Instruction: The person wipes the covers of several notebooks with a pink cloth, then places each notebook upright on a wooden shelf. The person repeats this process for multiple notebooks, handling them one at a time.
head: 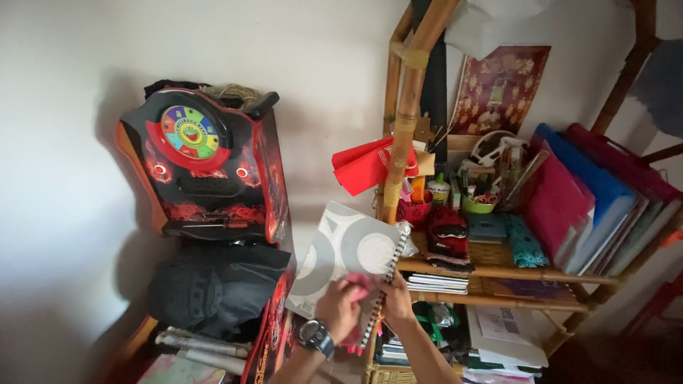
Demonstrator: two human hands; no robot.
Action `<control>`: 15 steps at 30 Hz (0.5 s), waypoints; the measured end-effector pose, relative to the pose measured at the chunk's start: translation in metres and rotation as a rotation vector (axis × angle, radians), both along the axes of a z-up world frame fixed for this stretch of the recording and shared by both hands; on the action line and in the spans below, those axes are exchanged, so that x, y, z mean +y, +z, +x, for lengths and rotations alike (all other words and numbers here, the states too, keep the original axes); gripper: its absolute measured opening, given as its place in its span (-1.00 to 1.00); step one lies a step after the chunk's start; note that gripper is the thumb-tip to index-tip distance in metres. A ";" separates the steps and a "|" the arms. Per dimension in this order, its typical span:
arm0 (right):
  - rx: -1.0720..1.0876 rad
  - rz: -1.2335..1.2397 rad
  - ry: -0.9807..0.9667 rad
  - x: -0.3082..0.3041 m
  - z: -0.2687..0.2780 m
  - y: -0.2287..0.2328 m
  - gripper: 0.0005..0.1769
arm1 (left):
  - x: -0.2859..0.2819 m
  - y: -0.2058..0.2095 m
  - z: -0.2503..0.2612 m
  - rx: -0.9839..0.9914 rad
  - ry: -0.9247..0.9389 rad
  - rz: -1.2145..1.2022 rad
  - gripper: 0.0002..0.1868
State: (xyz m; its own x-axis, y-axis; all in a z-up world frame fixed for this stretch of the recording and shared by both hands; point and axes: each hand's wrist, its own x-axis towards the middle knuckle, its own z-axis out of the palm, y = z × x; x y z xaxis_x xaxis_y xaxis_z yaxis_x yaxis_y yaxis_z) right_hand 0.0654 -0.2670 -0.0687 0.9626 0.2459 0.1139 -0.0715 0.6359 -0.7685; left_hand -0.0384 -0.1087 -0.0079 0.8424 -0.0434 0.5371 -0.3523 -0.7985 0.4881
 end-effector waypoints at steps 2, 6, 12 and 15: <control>0.044 -0.051 -0.011 0.000 -0.014 0.028 -0.53 | 0.015 0.011 0.002 -0.045 0.058 0.029 -0.66; 0.020 -0.078 -0.042 0.004 -0.010 0.028 -0.47 | 0.012 0.043 -0.007 0.024 0.149 -0.047 -0.63; 0.047 -0.094 -0.021 0.012 -0.015 0.039 -0.55 | -0.001 0.024 -0.023 -0.053 -0.142 0.128 -0.73; -0.348 0.649 0.598 -0.004 0.025 -0.037 -0.59 | 0.023 -0.011 -0.014 -0.071 -0.162 0.051 -0.72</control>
State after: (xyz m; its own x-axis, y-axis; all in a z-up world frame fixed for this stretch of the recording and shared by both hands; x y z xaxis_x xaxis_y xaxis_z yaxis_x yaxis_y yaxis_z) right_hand 0.0907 -0.2715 -0.1060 0.5834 0.4749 0.6588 -0.3572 0.8786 -0.3170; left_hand -0.0523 -0.0860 -0.0191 0.7824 -0.2042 0.5883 -0.5105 -0.7513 0.4183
